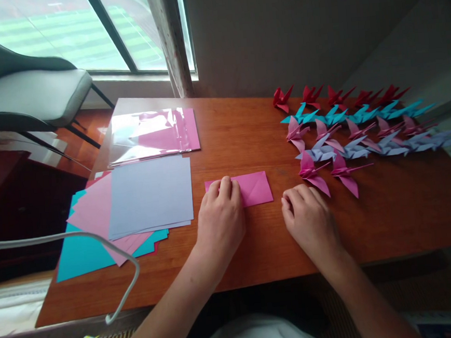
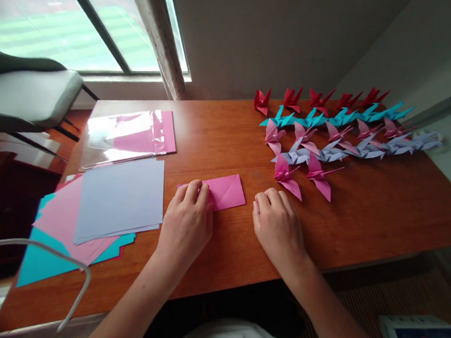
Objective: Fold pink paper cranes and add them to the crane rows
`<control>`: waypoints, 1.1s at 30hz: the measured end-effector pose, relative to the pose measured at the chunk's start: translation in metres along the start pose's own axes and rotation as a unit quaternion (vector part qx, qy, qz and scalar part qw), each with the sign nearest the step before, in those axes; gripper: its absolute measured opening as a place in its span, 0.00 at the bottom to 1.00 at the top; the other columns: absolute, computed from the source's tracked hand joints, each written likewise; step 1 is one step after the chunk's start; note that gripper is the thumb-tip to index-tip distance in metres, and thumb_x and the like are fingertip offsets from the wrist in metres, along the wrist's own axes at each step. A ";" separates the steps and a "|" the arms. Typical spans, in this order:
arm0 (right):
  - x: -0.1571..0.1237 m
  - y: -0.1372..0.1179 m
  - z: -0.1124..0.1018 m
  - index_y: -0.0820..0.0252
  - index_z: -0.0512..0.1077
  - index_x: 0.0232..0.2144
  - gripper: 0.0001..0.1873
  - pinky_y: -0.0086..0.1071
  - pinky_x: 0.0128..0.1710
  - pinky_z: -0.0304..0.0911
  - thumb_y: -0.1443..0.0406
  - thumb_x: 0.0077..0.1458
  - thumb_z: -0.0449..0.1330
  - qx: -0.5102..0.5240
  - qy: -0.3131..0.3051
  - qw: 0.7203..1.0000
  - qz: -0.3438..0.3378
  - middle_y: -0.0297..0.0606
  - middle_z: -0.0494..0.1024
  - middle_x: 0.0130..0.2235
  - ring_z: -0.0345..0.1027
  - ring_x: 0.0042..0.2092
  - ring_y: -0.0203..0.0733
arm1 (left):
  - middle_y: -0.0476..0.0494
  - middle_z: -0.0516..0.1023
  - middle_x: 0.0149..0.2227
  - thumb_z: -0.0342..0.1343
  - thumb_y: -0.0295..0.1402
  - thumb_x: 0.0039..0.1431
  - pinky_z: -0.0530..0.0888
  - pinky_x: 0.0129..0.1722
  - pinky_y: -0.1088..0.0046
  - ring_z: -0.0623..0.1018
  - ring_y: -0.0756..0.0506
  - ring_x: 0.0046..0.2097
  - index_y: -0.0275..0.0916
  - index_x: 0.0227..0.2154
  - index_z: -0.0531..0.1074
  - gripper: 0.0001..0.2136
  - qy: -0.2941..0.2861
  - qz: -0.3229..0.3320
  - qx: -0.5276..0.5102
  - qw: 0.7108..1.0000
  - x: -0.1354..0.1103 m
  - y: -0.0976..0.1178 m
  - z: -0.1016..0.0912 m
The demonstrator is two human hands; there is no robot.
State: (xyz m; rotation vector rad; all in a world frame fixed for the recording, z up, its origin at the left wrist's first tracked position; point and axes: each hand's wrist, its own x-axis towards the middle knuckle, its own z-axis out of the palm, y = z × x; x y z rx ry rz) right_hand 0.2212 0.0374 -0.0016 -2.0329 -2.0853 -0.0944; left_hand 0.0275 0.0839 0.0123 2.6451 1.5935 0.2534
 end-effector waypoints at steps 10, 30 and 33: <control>0.026 -0.055 0.006 0.58 0.71 0.57 0.18 0.41 0.51 0.63 0.66 0.69 0.51 0.102 -0.024 0.992 -0.072 0.45 0.75 0.50 0.65 0.50 0.49 | 0.30 0.74 0.47 0.48 0.26 0.64 0.72 0.53 0.54 0.71 0.32 0.51 0.32 0.45 0.72 0.11 0.018 0.038 0.023 0.999 0.004 -0.003 0.000; 0.028 -0.055 0.014 0.56 0.73 0.57 0.18 0.42 0.52 0.63 0.64 0.70 0.50 0.117 -0.025 0.992 -0.049 0.46 0.73 0.50 0.63 0.51 0.48 | 0.31 0.68 0.61 0.44 0.17 0.61 0.75 0.54 0.54 0.71 0.32 0.58 0.36 0.60 0.66 0.25 -0.012 0.052 0.023 0.998 -0.021 -0.042 -0.002; 0.028 -0.053 0.015 0.56 0.73 0.56 0.18 0.42 0.52 0.63 0.64 0.69 0.50 0.128 -0.021 0.990 -0.047 0.46 0.74 0.50 0.63 0.51 0.49 | 0.31 0.68 0.61 0.44 0.17 0.60 0.75 0.54 0.54 0.72 0.32 0.57 0.36 0.61 0.66 0.27 -0.023 0.039 0.031 0.999 -0.026 -0.049 -0.007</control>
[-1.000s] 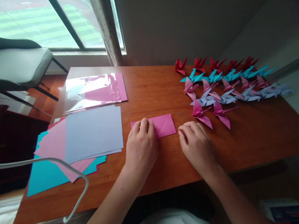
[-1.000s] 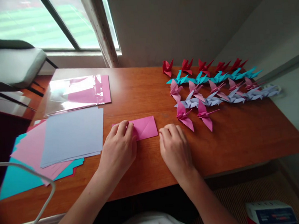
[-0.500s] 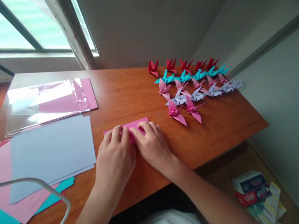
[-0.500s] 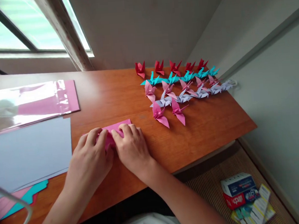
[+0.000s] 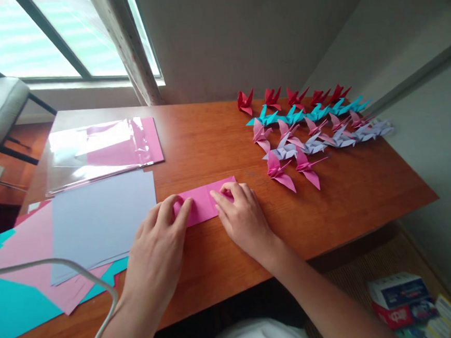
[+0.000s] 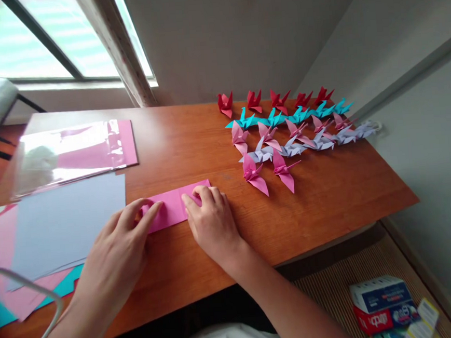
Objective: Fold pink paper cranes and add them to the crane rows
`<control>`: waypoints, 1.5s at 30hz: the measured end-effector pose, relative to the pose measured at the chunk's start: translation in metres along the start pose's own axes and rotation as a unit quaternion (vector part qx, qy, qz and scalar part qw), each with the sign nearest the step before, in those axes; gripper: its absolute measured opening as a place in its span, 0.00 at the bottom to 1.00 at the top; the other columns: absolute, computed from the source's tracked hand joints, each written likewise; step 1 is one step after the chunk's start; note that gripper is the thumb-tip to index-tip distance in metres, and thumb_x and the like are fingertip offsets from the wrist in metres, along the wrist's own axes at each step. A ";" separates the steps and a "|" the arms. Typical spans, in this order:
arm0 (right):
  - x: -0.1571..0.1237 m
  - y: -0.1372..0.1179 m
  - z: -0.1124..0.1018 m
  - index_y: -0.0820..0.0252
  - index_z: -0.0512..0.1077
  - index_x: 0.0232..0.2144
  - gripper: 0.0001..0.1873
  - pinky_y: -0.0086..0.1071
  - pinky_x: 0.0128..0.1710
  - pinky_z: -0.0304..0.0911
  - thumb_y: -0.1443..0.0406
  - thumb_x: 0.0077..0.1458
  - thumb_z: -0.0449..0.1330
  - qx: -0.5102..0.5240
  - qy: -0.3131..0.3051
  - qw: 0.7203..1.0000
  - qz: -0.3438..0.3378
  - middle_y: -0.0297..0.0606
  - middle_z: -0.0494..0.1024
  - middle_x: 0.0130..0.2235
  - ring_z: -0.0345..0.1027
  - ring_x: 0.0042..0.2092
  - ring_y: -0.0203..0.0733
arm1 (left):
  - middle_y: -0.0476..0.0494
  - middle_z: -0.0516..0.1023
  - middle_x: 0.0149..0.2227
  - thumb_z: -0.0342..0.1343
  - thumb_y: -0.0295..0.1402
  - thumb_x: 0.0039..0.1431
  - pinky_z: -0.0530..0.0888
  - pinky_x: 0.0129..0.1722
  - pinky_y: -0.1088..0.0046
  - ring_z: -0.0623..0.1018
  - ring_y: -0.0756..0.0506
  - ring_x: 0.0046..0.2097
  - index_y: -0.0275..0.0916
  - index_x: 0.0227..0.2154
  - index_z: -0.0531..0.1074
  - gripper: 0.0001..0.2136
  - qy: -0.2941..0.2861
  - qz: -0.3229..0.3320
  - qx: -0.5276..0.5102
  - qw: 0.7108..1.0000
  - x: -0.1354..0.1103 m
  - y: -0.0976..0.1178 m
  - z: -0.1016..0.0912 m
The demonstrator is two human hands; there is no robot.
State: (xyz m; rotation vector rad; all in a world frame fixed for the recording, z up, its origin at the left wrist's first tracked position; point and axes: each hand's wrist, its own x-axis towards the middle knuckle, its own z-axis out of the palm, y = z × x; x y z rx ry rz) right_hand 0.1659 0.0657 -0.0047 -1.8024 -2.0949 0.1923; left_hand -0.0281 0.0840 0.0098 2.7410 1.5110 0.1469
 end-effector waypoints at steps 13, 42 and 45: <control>-0.002 0.002 -0.002 0.54 0.74 0.56 0.18 0.43 0.51 0.62 0.63 0.69 0.53 -0.008 -0.007 1.000 0.002 0.46 0.74 0.51 0.64 0.51 0.49 | 0.29 0.62 0.68 0.51 0.40 0.67 0.64 0.66 0.49 0.61 0.31 0.69 0.30 0.66 0.60 0.29 0.036 0.022 -0.077 0.996 -0.013 0.050 0.014; 0.005 0.045 -0.006 0.61 0.70 0.55 0.20 0.47 0.54 0.67 0.65 0.61 0.58 0.098 0.063 0.992 0.041 0.46 0.76 0.46 0.68 0.49 0.53 | 0.28 0.57 0.70 0.54 0.41 0.65 0.59 0.67 0.49 0.56 0.30 0.71 0.32 0.65 0.62 0.29 0.091 0.051 -0.089 0.991 -0.030 0.051 0.016; 0.003 0.046 -0.007 0.58 0.71 0.54 0.19 0.47 0.53 0.67 0.66 0.60 0.58 0.134 0.069 0.987 0.050 0.44 0.76 0.45 0.69 0.48 0.52 | 0.30 0.65 0.66 0.54 0.31 0.65 0.65 0.64 0.53 0.64 0.33 0.68 0.32 0.60 0.68 0.21 0.122 0.058 -0.099 0.986 -0.041 0.049 0.015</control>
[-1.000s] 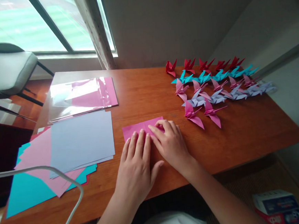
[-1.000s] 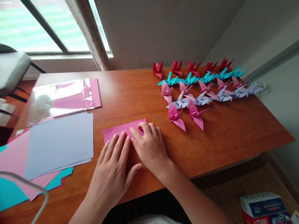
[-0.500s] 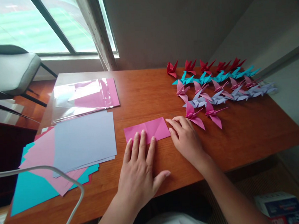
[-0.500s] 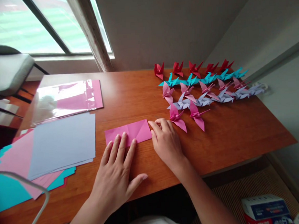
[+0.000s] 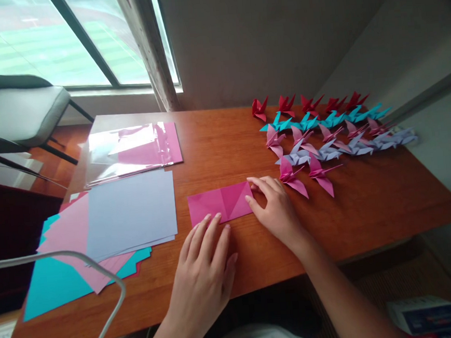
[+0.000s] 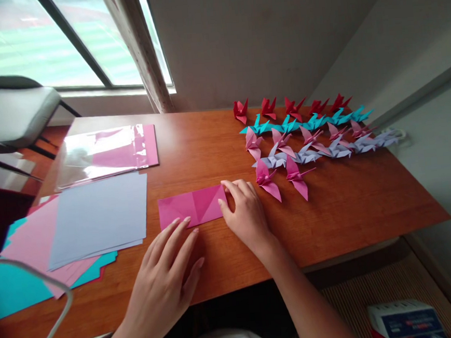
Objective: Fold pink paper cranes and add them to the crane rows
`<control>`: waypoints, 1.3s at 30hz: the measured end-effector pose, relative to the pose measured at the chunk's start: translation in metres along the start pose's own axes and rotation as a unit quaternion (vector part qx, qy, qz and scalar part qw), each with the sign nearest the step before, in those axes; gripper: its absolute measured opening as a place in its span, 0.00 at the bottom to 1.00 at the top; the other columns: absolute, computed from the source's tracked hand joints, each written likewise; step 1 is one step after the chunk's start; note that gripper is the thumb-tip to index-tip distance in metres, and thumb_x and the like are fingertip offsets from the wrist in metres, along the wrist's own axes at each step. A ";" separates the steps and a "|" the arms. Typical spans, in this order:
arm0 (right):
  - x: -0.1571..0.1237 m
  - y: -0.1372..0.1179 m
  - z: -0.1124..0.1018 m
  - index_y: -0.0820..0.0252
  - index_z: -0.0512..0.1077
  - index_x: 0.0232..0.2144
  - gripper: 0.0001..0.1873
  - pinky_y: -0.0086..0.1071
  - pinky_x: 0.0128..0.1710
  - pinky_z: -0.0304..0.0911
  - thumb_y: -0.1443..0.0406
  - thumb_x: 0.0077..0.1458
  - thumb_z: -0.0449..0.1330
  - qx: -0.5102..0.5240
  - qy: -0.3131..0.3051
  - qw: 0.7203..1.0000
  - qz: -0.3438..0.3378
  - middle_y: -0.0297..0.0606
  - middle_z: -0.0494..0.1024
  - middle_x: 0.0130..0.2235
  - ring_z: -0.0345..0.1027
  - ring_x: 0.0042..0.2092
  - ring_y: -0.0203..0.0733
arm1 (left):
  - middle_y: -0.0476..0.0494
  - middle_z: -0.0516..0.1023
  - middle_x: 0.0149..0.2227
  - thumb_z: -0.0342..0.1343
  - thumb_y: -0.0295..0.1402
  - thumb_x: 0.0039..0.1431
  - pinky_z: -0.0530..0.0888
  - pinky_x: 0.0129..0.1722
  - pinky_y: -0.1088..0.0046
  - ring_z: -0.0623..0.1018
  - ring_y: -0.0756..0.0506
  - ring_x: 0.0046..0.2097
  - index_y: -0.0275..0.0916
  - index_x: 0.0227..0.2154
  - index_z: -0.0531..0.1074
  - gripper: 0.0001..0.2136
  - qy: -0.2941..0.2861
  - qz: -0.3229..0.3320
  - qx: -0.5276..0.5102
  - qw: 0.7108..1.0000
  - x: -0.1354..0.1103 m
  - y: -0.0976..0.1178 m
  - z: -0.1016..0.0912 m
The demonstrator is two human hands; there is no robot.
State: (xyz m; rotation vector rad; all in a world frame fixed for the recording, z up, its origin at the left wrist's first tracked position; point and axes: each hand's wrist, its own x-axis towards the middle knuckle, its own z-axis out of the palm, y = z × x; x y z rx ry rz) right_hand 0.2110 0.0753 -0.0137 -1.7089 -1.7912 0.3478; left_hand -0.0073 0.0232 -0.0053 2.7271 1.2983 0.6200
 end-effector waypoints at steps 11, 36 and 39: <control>0.000 -0.007 -0.001 0.56 0.70 0.54 0.22 0.41 0.50 0.67 0.68 0.56 0.62 0.137 0.028 0.989 0.038 0.39 0.77 0.43 0.72 0.45 0.46 | 0.34 0.73 0.61 0.52 0.26 0.64 0.68 0.59 0.53 0.71 0.34 0.59 0.33 0.56 0.71 0.18 0.007 0.025 -0.027 0.999 -0.002 -0.001 0.001; -0.053 -0.070 -0.038 0.58 0.75 0.42 0.08 0.44 0.44 0.61 0.62 0.63 0.60 0.089 -0.042 0.986 -0.137 0.41 0.79 0.42 0.69 0.44 0.48 | 0.52 0.74 0.26 0.52 0.41 0.66 0.66 0.29 0.76 0.72 0.49 0.28 0.40 0.29 0.71 0.13 -0.027 -0.291 -0.341 0.894 0.035 -0.031 -0.028; -0.044 -0.062 -0.039 0.55 0.75 0.43 0.08 0.42 0.45 0.65 0.68 0.63 0.58 0.097 -0.010 0.990 -0.107 0.40 0.79 0.41 0.70 0.43 0.46 | 0.51 0.75 0.26 0.53 0.38 0.64 0.67 0.29 0.76 0.73 0.49 0.28 0.40 0.30 0.71 0.09 -0.032 -0.284 -0.339 0.896 0.035 -0.032 -0.022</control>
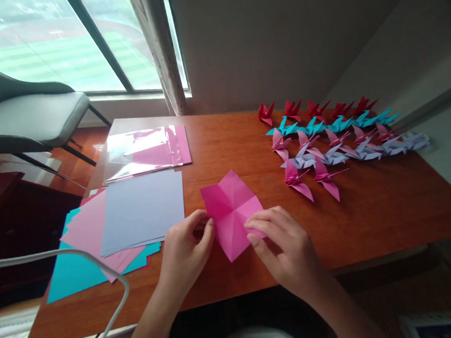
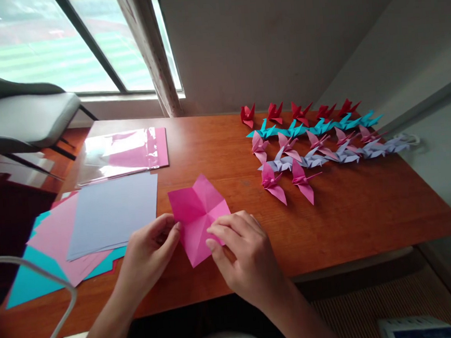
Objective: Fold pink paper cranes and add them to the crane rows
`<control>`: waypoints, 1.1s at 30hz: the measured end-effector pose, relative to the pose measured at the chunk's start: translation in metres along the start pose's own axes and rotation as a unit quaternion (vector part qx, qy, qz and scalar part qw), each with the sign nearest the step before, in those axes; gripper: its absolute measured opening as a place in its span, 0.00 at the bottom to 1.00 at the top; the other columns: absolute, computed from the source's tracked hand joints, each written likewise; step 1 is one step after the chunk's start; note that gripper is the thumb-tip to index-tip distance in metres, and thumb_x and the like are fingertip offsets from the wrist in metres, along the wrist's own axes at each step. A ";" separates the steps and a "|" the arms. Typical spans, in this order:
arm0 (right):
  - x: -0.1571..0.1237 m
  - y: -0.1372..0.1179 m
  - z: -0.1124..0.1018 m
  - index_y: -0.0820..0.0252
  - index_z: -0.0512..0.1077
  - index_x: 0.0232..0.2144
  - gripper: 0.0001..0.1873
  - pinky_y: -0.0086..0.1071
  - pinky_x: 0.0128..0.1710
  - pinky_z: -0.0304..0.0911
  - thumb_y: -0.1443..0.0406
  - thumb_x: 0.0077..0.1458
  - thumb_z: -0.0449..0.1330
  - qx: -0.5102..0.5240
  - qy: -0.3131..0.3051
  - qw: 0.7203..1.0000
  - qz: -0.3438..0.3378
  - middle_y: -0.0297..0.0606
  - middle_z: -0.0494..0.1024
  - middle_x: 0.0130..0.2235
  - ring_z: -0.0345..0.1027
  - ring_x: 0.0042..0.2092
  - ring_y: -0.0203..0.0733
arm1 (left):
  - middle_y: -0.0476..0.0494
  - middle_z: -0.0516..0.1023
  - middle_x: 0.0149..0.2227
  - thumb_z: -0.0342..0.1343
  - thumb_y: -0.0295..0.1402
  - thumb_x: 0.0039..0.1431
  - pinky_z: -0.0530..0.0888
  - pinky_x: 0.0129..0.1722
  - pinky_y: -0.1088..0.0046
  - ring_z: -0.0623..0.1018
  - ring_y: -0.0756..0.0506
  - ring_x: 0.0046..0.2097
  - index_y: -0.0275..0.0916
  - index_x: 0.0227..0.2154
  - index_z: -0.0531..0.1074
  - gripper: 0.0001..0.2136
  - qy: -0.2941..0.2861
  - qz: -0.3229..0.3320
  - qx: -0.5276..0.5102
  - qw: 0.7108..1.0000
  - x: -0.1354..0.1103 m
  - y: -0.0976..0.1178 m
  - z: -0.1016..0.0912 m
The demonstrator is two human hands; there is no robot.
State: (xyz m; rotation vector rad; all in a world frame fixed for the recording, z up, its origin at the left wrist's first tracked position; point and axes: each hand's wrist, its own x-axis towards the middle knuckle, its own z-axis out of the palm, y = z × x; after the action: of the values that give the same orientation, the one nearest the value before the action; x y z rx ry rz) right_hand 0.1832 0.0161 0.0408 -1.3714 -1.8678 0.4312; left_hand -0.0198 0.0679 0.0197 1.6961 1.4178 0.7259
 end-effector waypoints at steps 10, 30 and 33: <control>0.007 0.046 0.004 0.51 0.75 0.48 0.17 0.47 0.55 0.68 0.70 0.57 0.60 -0.029 0.032 0.994 0.100 0.43 0.73 0.54 0.69 0.55 0.51 | 0.51 0.73 0.25 0.50 0.36 0.65 0.64 0.28 0.75 0.71 0.49 0.26 0.40 0.31 0.70 0.09 -0.036 0.017 0.039 0.998 0.004 -0.004 -0.007; 0.003 0.064 0.004 0.56 0.77 0.34 0.08 0.34 0.33 0.68 0.70 0.57 0.58 0.018 0.014 0.986 0.167 0.38 0.82 0.35 0.75 0.34 0.43 | 0.49 0.82 0.35 0.50 0.37 0.66 0.68 0.35 0.71 0.77 0.46 0.32 0.43 0.53 0.65 0.14 0.022 -0.014 0.110 0.994 0.008 -0.013 0.003; 0.001 0.064 0.002 0.56 0.76 0.34 0.06 0.34 0.33 0.69 0.68 0.57 0.59 0.024 0.019 0.983 0.178 0.38 0.82 0.34 0.75 0.33 0.43 | 0.48 0.83 0.36 0.49 0.37 0.66 0.68 0.35 0.70 0.78 0.45 0.32 0.43 0.53 0.65 0.14 0.025 -0.013 0.128 0.991 0.007 -0.012 0.004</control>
State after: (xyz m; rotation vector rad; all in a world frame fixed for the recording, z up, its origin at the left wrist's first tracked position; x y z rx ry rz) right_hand 0.2232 0.0409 -0.0024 -1.6744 -1.5713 0.6202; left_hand -0.0207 0.0749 0.0069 1.8603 1.6205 0.5963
